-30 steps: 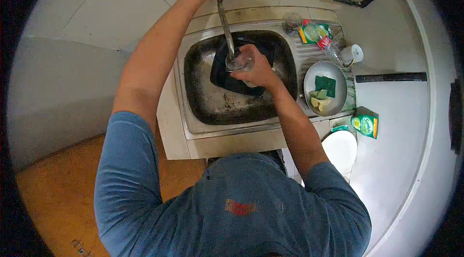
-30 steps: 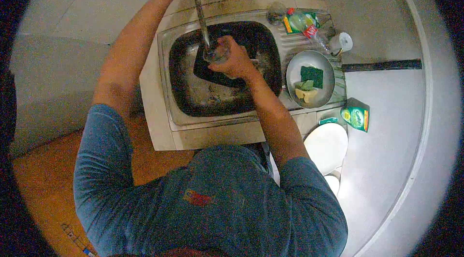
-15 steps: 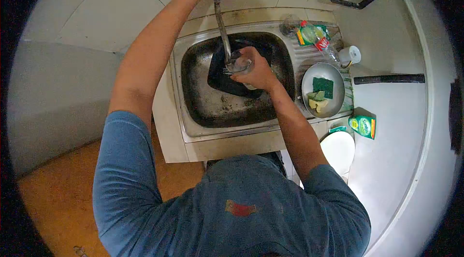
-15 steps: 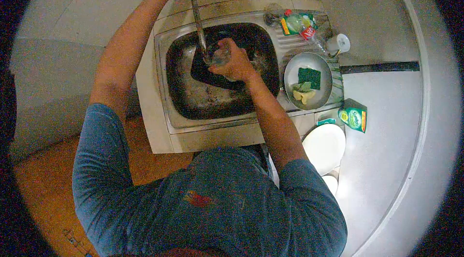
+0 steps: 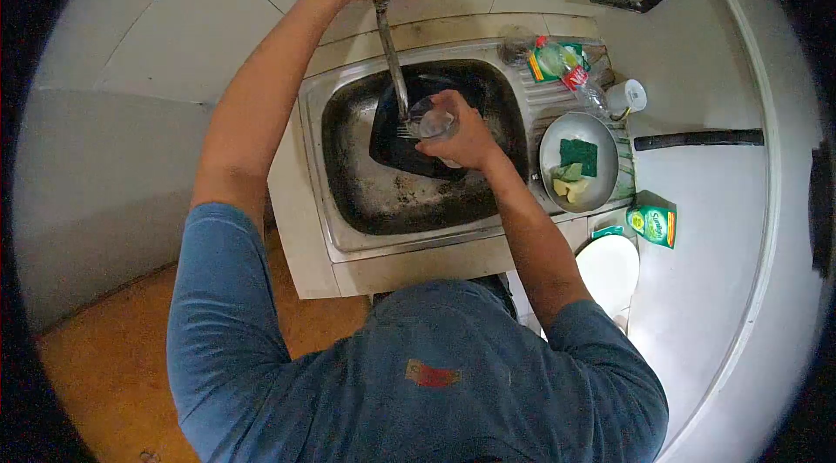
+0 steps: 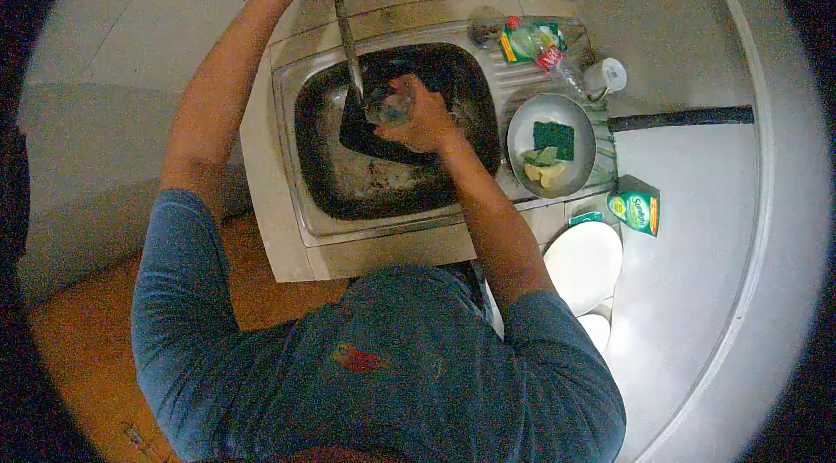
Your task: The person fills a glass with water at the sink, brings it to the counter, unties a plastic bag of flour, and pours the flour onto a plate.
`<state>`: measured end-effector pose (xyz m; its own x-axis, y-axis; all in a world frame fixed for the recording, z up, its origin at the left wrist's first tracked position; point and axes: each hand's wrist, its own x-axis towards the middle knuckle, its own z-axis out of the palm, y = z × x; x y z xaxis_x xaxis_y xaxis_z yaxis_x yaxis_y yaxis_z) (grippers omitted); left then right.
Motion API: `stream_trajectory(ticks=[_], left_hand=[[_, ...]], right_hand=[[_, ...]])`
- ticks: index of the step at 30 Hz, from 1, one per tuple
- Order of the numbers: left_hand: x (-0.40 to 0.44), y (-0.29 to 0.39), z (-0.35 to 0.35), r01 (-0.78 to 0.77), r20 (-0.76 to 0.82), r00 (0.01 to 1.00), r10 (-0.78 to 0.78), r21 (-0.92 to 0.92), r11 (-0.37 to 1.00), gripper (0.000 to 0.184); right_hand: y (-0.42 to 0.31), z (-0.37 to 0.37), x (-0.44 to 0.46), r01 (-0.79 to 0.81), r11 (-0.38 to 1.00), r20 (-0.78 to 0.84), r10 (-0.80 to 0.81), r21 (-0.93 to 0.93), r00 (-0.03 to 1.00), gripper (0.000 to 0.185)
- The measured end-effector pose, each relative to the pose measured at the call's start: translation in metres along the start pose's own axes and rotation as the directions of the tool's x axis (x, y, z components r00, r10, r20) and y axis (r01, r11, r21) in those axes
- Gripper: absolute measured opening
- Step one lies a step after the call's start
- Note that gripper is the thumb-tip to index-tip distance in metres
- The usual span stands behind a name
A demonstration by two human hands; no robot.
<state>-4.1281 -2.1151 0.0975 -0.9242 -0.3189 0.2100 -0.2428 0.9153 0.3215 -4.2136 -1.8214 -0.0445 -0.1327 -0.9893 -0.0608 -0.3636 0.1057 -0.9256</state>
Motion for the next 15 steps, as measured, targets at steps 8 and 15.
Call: stream_trajectory(ticks=[8, 15], left_hand=[[-0.005, 0.001, -0.004, 0.029, 0.0, 1.0, -0.029, -0.212, 0.977, 0.039], [-0.065, 0.026, 0.03, 0.039, -0.763, 0.506, -0.402, -0.445, 0.895, 0.03]], right_hand=[[-0.006, -0.02, -0.022, -0.013, 0.999, -0.035, 0.012, -0.049, 0.999, 0.084], [-0.027, -0.037, -0.054, 0.005, 1.0, -0.169, -0.008, -0.018, 0.986, 0.081]])
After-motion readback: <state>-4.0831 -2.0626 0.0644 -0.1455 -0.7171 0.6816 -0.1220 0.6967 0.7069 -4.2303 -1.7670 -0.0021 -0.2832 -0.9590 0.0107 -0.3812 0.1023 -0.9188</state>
